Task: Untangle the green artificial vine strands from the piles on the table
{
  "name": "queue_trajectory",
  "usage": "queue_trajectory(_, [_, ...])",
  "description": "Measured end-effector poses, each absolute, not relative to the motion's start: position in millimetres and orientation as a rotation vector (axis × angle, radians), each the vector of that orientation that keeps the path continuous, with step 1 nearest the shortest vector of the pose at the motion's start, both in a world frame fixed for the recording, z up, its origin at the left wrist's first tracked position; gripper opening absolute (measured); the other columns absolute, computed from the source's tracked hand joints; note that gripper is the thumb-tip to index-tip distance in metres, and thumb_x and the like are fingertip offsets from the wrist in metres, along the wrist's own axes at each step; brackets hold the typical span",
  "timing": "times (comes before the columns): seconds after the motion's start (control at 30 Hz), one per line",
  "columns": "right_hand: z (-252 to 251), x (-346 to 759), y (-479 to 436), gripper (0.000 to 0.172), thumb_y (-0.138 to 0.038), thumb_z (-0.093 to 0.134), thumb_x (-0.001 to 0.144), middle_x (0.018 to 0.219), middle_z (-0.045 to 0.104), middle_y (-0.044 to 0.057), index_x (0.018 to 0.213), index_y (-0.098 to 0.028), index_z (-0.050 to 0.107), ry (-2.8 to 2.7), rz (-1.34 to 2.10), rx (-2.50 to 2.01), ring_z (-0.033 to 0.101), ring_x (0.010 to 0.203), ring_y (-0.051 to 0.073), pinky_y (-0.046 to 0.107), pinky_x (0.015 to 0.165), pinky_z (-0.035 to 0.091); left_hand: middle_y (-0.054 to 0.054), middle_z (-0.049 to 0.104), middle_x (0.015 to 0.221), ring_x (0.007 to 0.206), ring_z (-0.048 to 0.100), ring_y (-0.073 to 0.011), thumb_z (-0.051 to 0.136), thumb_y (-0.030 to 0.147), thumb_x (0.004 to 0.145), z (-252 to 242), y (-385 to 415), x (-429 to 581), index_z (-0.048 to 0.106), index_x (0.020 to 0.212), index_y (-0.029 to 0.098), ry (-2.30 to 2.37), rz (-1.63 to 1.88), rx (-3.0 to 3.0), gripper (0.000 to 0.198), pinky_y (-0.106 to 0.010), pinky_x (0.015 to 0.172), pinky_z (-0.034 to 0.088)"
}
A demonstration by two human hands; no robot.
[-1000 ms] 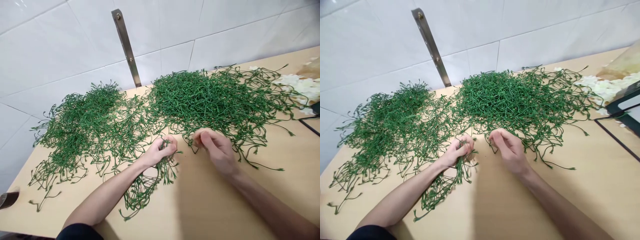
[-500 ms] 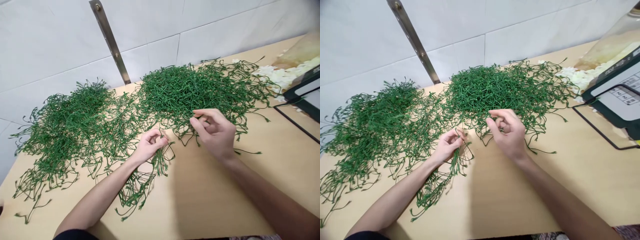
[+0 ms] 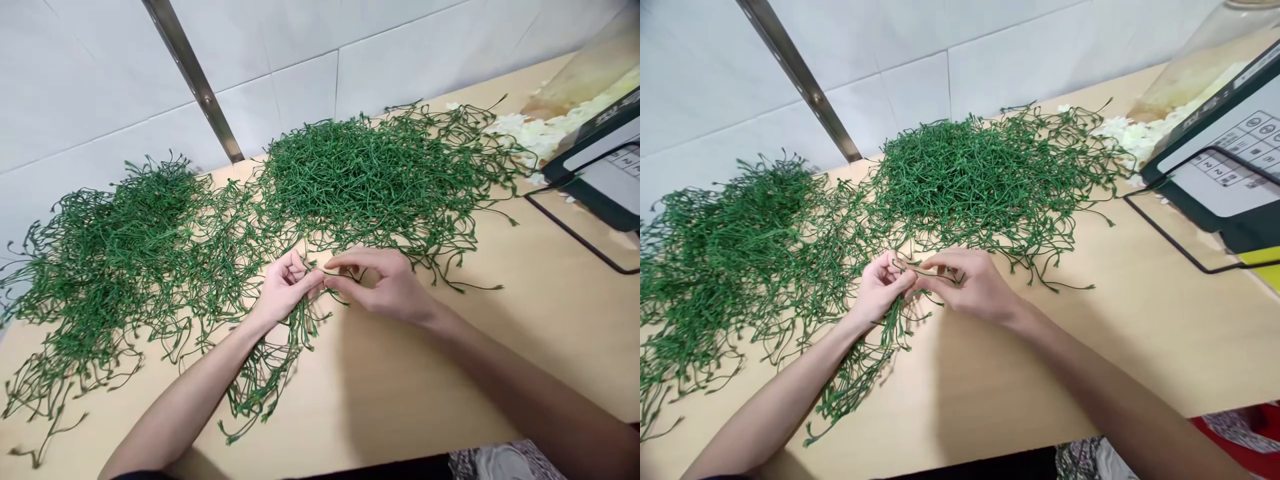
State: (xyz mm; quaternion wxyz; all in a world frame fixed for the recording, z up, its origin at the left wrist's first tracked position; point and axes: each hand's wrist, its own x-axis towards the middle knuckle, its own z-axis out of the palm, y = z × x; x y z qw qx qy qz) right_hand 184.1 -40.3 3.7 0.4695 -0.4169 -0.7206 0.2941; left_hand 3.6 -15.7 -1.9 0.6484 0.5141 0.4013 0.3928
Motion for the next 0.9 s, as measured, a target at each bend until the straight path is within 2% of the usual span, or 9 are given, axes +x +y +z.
queue_trajectory(0.07, [1,184,-40,0.008,-0.025,0.070,0.083,0.087,0.075,0.007,0.087,-0.019,0.072,-1.846,0.493,-0.954,0.062,0.082,0.020,0.036,0.074,0.049,0.007,0.052,0.049,0.042,0.050,-0.0057,0.082,0.045,0.063,-3,-16,3,0.039,0.063,0.018,0.927,0.908,1.177,0.051,-0.017,0.044,0.038])
queue_trajectory(0.13, [-3,185,-39,0.011,-0.027,0.072,0.082,0.088,0.075,0.007,0.089,-0.018,0.072,-1.928,0.364,-0.932,0.060,0.085,0.022,0.040,0.079,0.048,0.007,0.053,0.050,0.042,0.047,-0.0049,0.085,0.040,0.060,-4,-17,2,0.043,0.061,0.017,0.962,0.917,1.202,0.048,-0.017,0.043,0.035])
queue_trajectory(0.27, [-7,186,-38,0.011,-0.024,0.067,0.086,0.086,0.075,0.006,0.093,-0.018,0.070,-2.017,0.238,-0.920,0.057,0.083,0.022,0.039,0.076,0.047,0.000,0.061,0.064,0.056,0.053,-0.0080,0.088,0.033,0.056,-4,-15,1,0.052,0.056,0.014,0.960,0.947,1.275,0.040,-0.020,0.051,0.040])
queue_trajectory(0.4, [-9,187,-37,0.012,-0.016,0.057,0.091,0.085,0.073,0.007,0.095,-0.017,0.068,-2.071,0.277,-0.805,0.060,0.075,0.018,0.034,0.071,0.051,-0.002,0.061,0.071,0.068,0.055,-0.0118,0.088,0.027,0.055,-2,-14,2,0.059,0.054,0.014,0.897,0.996,1.384,0.032,-0.023,0.059,0.041])
queue_trajectory(0.6, [-10,189,-40,0.021,-0.011,0.049,0.093,0.092,0.068,0.010,0.105,-0.015,0.066,-2.074,0.280,-0.873,0.065,0.077,0.017,0.028,0.063,0.054,0.002,0.060,0.066,0.059,0.049,-0.0082,0.087,0.028,0.057,-1,-15,4,0.061,0.065,0.015,0.905,0.916,1.319,0.030,-0.021,0.056,0.039])
queue_trajectory(0.7, [-11,189,-41,0.022,-0.009,0.047,0.093,0.101,0.068,0.012,0.104,-0.014,0.065,-2.087,0.283,-0.890,0.066,0.085,0.018,0.029,0.068,0.056,0.001,0.062,0.069,0.060,0.050,-0.0076,0.086,0.029,0.059,-1,-16,4,0.062,0.070,0.015,0.945,0.877,1.327,0.030,-0.020,0.055,0.038])
queue_trajectory(0.83, [-12,189,-41,0.024,-0.012,0.044,0.095,0.094,0.069,0.009,0.109,-0.017,0.063,-2.116,0.308,-0.994,0.065,0.079,0.018,0.030,0.069,0.056,0.002,0.062,0.070,0.064,0.055,-0.0087,0.083,0.034,0.065,1,-17,5,0.061,0.079,0.016,0.936,0.898,1.301,0.032,-0.020,0.061,0.043])
queue_trajectory(0.9, [-12,189,-42,0.026,-0.013,0.043,0.096,0.092,0.068,0.009,0.112,-0.017,0.062,-2.135,0.316,-1.029,0.064,0.076,0.018,0.030,0.067,0.055,0.004,0.058,0.064,0.058,0.052,-0.0072,0.080,0.040,0.069,1,-18,5,0.059,0.080,0.016,0.950,0.853,1.321,0.033,-0.019,0.055,0.040])
